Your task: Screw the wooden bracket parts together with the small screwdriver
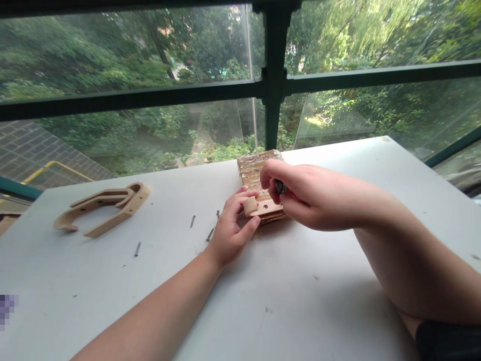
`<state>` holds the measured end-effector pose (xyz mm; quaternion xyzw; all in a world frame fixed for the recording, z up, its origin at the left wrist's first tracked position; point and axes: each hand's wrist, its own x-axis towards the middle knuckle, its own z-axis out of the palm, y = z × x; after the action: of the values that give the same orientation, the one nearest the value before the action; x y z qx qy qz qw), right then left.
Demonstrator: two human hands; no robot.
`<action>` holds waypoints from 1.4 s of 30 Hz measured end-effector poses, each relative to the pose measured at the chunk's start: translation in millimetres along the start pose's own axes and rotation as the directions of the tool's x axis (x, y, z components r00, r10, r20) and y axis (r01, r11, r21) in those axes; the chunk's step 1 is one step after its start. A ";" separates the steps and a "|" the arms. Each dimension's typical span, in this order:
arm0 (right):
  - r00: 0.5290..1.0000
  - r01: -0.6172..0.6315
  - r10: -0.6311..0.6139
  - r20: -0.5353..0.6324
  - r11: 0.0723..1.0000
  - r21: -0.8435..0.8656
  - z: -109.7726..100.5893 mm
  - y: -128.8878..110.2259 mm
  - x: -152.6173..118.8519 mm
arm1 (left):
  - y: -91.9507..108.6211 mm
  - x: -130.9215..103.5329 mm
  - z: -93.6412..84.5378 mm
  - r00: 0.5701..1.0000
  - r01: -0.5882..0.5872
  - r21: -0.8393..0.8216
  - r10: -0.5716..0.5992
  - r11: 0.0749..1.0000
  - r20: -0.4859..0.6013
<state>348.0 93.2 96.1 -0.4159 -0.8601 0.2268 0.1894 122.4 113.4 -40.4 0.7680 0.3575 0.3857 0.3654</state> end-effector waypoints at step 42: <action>0.999 0.006 -0.007 0.046 1.000 0.025 -4.3 10.6 -1.8 | -4.4 -0.4 0.3 0.999 -0.035 -0.007 0.035 0.999 0.000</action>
<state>357.9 98.6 93.6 -0.4055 -0.8626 0.2465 0.1754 121.3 115.1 -44.4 0.7730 0.3424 0.3933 0.3614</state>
